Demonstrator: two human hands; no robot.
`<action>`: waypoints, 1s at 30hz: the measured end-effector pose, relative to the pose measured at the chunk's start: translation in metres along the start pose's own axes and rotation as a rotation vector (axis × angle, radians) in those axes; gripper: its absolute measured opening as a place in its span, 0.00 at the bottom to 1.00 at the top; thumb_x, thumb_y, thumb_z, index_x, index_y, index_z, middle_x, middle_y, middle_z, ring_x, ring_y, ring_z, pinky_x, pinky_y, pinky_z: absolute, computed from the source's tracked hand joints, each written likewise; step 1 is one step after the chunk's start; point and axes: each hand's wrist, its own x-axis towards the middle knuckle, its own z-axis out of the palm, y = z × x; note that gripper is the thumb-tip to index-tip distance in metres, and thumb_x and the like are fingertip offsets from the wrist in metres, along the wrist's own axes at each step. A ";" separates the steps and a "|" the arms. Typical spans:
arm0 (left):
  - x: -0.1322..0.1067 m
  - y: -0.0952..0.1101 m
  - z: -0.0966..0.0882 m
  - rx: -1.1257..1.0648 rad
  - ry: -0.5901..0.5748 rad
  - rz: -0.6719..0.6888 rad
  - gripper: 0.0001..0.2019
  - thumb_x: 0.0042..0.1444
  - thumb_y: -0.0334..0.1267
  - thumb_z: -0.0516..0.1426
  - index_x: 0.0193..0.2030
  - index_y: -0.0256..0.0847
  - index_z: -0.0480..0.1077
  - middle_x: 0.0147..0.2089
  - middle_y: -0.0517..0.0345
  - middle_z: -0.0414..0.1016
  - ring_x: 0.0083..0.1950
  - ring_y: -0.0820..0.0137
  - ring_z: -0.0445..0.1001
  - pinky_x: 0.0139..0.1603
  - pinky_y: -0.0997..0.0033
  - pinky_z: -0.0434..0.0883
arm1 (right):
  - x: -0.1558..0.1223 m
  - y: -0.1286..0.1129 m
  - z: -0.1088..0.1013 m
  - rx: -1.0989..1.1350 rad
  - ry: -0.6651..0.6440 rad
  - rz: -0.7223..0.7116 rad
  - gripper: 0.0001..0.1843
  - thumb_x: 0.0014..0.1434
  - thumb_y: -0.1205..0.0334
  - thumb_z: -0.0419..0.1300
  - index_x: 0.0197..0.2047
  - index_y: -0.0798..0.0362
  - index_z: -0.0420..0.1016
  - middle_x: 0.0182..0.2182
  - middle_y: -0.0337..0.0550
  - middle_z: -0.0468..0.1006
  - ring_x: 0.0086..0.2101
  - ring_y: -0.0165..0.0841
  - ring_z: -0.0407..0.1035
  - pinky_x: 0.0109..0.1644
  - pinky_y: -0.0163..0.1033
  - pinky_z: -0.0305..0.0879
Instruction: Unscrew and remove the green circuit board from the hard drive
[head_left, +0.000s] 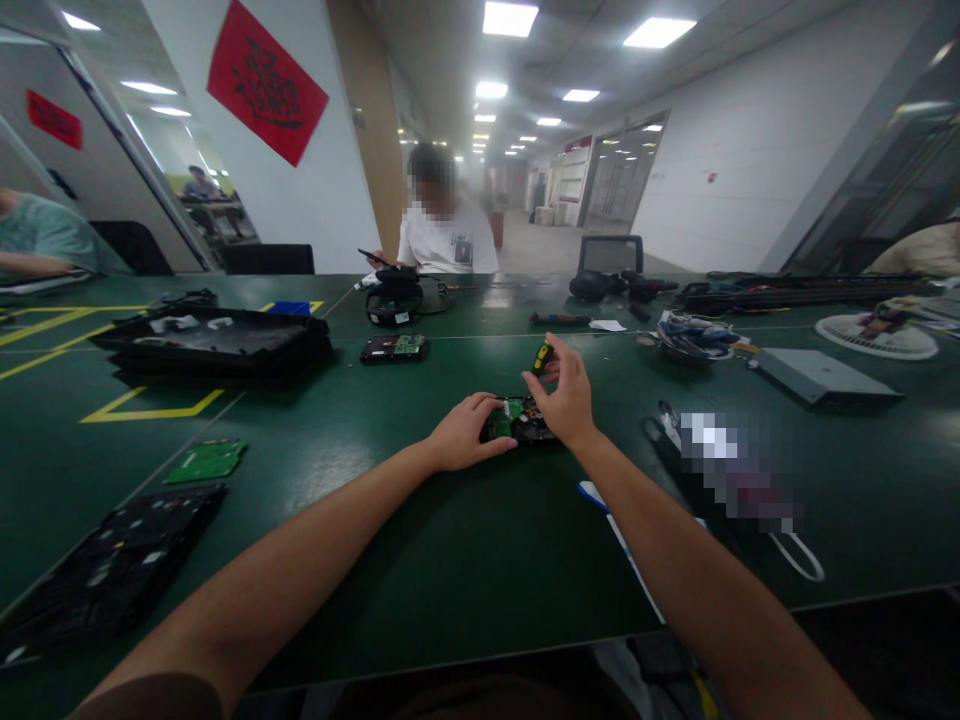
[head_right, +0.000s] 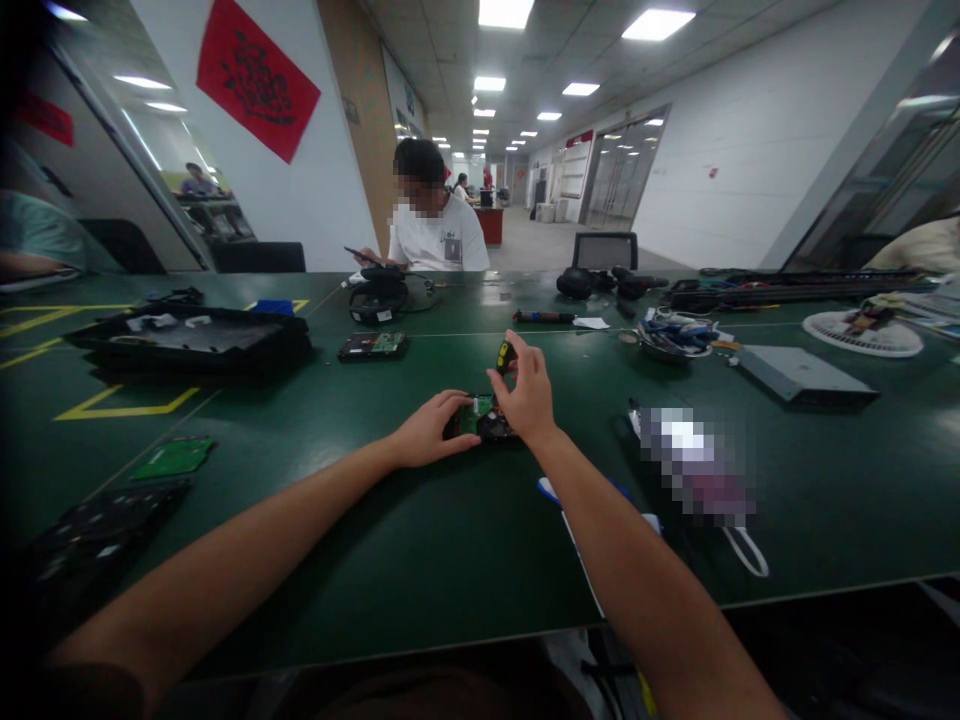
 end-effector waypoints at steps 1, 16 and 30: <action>0.000 0.000 0.000 -0.002 0.000 -0.001 0.38 0.59 0.66 0.59 0.67 0.40 0.65 0.66 0.38 0.68 0.66 0.48 0.69 0.67 0.44 0.69 | 0.000 0.000 0.000 -0.004 -0.003 -0.001 0.37 0.65 0.58 0.62 0.74 0.41 0.54 0.52 0.50 0.72 0.40 0.40 0.72 0.45 0.54 0.81; 0.000 0.002 -0.001 -0.023 0.011 0.005 0.37 0.59 0.65 0.60 0.67 0.41 0.66 0.66 0.39 0.68 0.66 0.48 0.70 0.67 0.44 0.69 | 0.000 -0.004 -0.001 0.007 -0.005 0.008 0.36 0.66 0.59 0.60 0.74 0.42 0.55 0.51 0.50 0.71 0.40 0.39 0.72 0.45 0.51 0.81; 0.000 -0.001 0.001 -0.029 0.021 0.003 0.37 0.58 0.65 0.61 0.67 0.42 0.66 0.65 0.40 0.69 0.66 0.48 0.70 0.66 0.43 0.70 | 0.000 -0.002 0.000 -0.012 0.015 -0.007 0.34 0.68 0.59 0.57 0.74 0.44 0.54 0.55 0.53 0.71 0.44 0.41 0.73 0.50 0.56 0.79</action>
